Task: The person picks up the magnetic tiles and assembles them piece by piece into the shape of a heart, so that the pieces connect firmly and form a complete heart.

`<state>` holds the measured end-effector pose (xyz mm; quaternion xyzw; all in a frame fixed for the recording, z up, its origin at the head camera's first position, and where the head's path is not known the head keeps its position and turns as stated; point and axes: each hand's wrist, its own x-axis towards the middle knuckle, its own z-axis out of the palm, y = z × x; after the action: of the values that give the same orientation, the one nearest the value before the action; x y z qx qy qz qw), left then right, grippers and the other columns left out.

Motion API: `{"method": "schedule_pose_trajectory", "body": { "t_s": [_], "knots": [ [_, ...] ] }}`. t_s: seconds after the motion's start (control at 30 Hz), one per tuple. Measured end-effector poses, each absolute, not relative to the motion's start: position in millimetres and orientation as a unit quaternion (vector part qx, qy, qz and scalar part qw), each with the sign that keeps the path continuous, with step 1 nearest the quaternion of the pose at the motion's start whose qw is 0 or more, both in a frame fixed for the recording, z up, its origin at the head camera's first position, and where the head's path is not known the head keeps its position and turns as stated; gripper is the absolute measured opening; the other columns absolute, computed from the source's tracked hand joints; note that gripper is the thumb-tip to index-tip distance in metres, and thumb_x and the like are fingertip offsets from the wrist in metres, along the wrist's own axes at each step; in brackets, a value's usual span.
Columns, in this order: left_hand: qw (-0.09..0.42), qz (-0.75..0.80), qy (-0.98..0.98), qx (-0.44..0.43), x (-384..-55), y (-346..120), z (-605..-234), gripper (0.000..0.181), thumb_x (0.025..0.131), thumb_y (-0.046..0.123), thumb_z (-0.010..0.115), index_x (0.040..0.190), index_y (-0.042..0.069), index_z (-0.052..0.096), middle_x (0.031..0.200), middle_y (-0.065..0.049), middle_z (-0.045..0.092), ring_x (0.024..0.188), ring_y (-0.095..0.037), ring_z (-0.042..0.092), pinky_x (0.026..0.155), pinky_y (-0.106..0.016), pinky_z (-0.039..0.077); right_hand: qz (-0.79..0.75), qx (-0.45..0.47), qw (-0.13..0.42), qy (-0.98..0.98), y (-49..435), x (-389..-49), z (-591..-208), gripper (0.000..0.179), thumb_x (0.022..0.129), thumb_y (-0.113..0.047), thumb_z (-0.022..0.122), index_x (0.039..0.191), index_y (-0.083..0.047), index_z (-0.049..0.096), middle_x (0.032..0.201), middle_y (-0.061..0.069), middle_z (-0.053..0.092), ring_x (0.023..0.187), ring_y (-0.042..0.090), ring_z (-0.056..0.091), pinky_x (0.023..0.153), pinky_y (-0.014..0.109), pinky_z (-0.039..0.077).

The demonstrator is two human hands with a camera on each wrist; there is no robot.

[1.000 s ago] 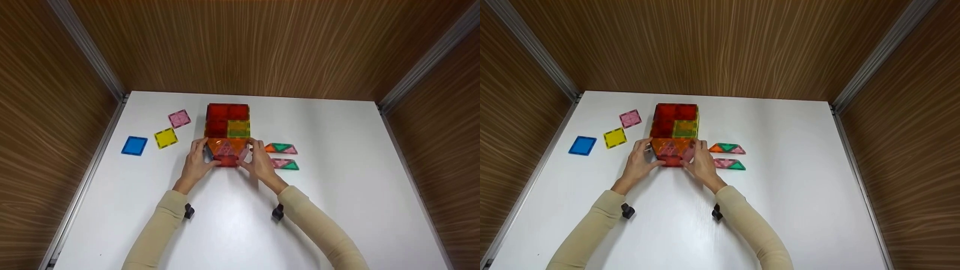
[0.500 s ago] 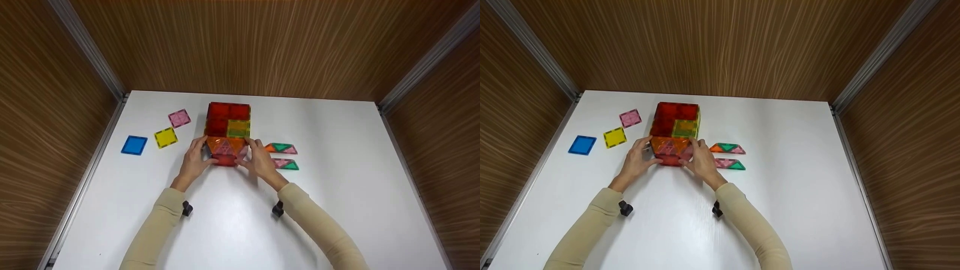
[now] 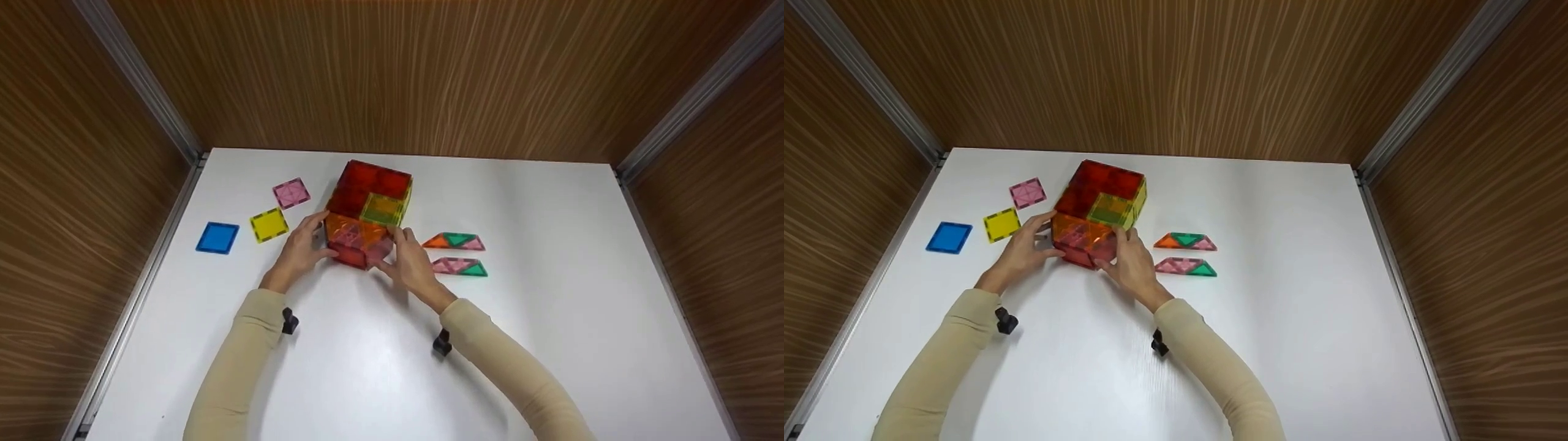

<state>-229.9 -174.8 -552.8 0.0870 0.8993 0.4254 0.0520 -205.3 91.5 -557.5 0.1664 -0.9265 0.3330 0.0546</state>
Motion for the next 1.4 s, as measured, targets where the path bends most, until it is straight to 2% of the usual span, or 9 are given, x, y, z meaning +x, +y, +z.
{"method": "schedule_pose_trajectory", "body": {
  "t_s": [0.1, 0.2, 0.33, 0.53, 0.77, 1.0, 1.1, 1.27, 1.4],
  "knots": [
    [0.044, 0.41, 0.906, 0.093, -225.8, -171.8, -551.0, 0.087, 0.091, 0.021, 0.084, 0.163, 0.012, 0.036, 0.168, -0.014, 0.034, 0.154, -0.038, 0.041, 0.128, -0.052, 0.036, 0.345, 0.177, 0.054, -0.92, 102.2, -201.8, -554.1, 0.066, 0.092, -0.032, 0.083, 0.145, -0.004, 0.056, 0.125, 0.023, 0.065, 0.109, 0.039, 0.069, 0.096, 0.052, 0.061],
    [0.009, 0.382, 0.918, 0.104, -216.4, -164.5, -549.9, 0.081, 0.092, 0.033, 0.083, 0.159, 0.009, 0.043, 0.166, -0.016, 0.035, 0.154, -0.038, 0.039, 0.128, -0.053, 0.035, 0.354, 0.198, 0.075, -0.911, 123.5, -196.4, -547.9, 0.057, 0.093, -0.031, 0.082, 0.14, -0.005, 0.063, 0.126, 0.02, 0.068, 0.114, 0.039, 0.069, 0.098, 0.052, 0.059],
    [-0.063, 0.339, 0.931, 0.122, -201.1, -150.6, -550.9, 0.068, 0.093, 0.041, 0.08, 0.148, 0.008, 0.057, 0.159, -0.019, 0.042, 0.147, -0.038, 0.043, 0.125, -0.053, 0.04, 0.366, 0.243, 0.121, -0.89, 162.0, -189.7, -541.2, 0.045, 0.093, -0.027, 0.083, 0.13, -0.006, 0.07, 0.122, 0.016, 0.072, 0.11, 0.033, 0.071, 0.088, 0.047, 0.063],
    [-0.14, 0.292, 0.934, 0.153, -185.4, -129.1, -555.6, 0.05, 0.094, 0.038, 0.08, 0.135, 0.011, 0.068, 0.14, -0.017, 0.054, 0.131, -0.035, 0.052, 0.114, -0.048, 0.051, 0.376, 0.265, 0.145, -0.876, 222.4, -181.2, -544.7, 0.046, 0.087, -0.014, 0.087, 0.129, -0.004, 0.071, 0.128, 0.018, 0.071, 0.122, 0.034, 0.067, 0.096, 0.054, 0.059],
    [-0.177, 0.265, 0.935, 0.157, -182.9, -117.7, -560.6, 0.043, 0.094, 0.034, 0.081, 0.129, 0.01, 0.072, 0.131, -0.016, 0.06, 0.123, -0.033, 0.054, 0.107, -0.048, 0.052, 0.415, 0.173, 0.093, -0.888, 269.4, -175.8, -561.7, 0.045, 0.09, -0.012, 0.084, 0.132, -0.001, 0.07, 0.126, 0.019, 0.071, 0.119, 0.036, 0.067, 0.097, 0.056, 0.058],
    [-0.18, 0.267, 0.936, 0.145, -183.4, -115.6, -561.3, 0.039, 0.095, 0.032, 0.08, 0.126, 0.01, 0.073, 0.129, -0.016, 0.06, 0.121, -0.033, 0.055, 0.106, -0.047, 0.053, 0.461, 0.144, 0.047, -0.874, 281.1, -177.3, -580.2, 0.042, 0.092, -0.01, 0.081, 0.131, 0.0, 0.069, 0.13, 0.018, 0.072, 0.12, 0.038, 0.068, 0.1, 0.057, 0.057],
    [-0.181, 0.266, 0.935, 0.147, -183.4, -115.5, -561.6, 0.039, 0.095, 0.032, 0.08, 0.125, 0.01, 0.074, 0.129, -0.016, 0.061, 0.121, -0.033, 0.055, 0.106, -0.047, 0.053, 0.459, 0.133, 0.035, -0.878, 280.7, -180.3, -585.4, 0.038, 0.093, -0.011, 0.08, 0.128, -0.002, 0.072, 0.126, 0.017, 0.075, 0.115, 0.034, 0.07, 0.099, 0.05, 0.059],
    [-0.194, 0.265, 0.932, 0.154, -184.3, -115.9, -561.7, 0.037, 0.093, 0.03, 0.081, 0.123, 0.009, 0.075, 0.126, -0.017, 0.062, 0.12, -0.034, 0.055, 0.106, -0.048, 0.052, 0.444, 0.123, 0.034, -0.887, 281.5, -183.3, -588.8, 0.017, 0.095, -0.011, 0.077, 0.111, -0.007, 0.079, 0.106, 0.011, 0.08, 0.094, 0.011, 0.072, 0.086, 0.021, 0.057],
    [-0.198, 0.27, 0.929, 0.157, -184.4, -117.2, -561.3, 0.036, 0.093, 0.03, 0.082, 0.122, 0.008, 0.075, 0.124, -0.017, 0.064, 0.118, -0.035, 0.056, 0.106, -0.048, 0.052, 0.456, 0.132, 0.031, -0.88, 283.9, -179.0, -589.2, 0.01, 0.095, -0.01, 0.077, 0.104, -0.009, 0.08, 0.1, 0.009, 0.081, 0.089, 0.005, 0.071, 0.081, 0.013, 0.053]
  ]
}}
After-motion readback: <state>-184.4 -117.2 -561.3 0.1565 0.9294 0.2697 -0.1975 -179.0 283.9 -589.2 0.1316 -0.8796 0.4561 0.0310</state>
